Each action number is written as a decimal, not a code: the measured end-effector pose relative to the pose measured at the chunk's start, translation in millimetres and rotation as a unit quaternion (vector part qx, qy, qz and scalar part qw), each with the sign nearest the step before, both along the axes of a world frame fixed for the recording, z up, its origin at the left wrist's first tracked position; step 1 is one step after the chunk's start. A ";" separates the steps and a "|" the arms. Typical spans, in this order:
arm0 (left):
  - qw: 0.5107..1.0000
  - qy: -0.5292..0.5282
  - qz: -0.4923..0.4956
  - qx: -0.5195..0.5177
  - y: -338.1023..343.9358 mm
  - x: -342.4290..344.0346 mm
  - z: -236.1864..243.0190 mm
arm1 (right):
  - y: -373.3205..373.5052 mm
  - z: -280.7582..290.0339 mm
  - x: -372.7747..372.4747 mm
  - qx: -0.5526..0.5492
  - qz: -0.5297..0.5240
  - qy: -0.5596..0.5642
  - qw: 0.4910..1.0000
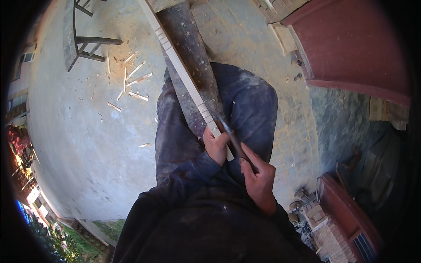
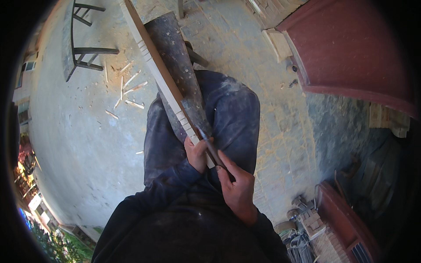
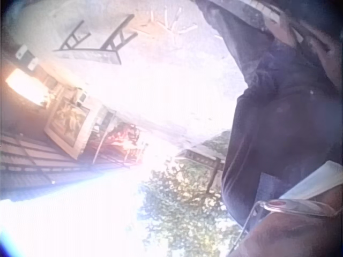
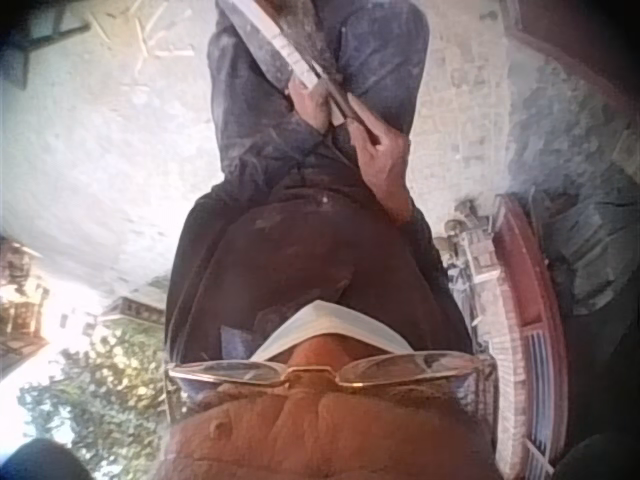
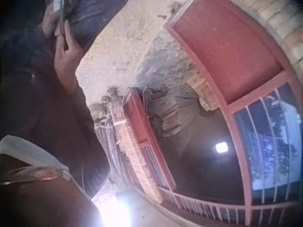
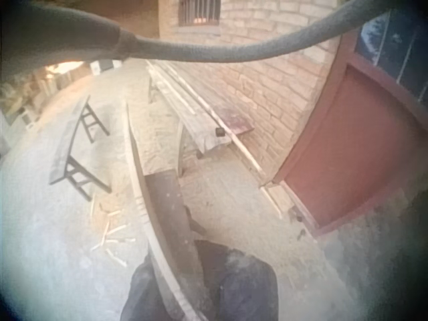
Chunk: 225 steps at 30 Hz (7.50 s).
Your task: The person carves a piece of wood held between their legs on a wooden bench using a carving knife, shaving off thin strips.
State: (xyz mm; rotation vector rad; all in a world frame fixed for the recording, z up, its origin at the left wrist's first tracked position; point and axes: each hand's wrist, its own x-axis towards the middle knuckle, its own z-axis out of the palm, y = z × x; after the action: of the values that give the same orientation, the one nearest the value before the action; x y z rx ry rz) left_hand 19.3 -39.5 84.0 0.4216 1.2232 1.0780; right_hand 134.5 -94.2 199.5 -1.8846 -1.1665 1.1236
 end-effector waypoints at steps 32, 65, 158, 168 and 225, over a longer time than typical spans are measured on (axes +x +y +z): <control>0.999 0.034 -0.002 -0.032 5.6 4.1 -2.7 | -23.3 -6.0 -6.4 0.161 0.138 -0.264 0.941; 0.995 0.095 -0.035 -0.003 6.5 3.7 -1.1 | -10.9 -4.5 -23.7 0.110 0.122 -0.227 0.960; 1.000 -0.006 -0.002 -0.003 2.1 -3.8 -12.0 | -16.3 1.8 -14.9 0.049 0.064 -0.090 0.993; 0.999 -0.028 0.007 -0.017 3.9 -4.6 -6.3 | -9.8 9.1 -16.3 0.031 0.067 -0.098 0.992; 1.000 0.012 -0.001 0.001 3.7 -3.8 -4.0 | 8.5 21.8 -14.4 0.001 0.023 -0.023 0.999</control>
State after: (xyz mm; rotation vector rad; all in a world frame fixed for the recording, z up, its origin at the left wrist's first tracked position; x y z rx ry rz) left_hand 15.5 -35.8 80.0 0.4379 1.2438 1.0755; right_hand 120.1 -85.7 221.3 -1.9009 -1.2418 1.1089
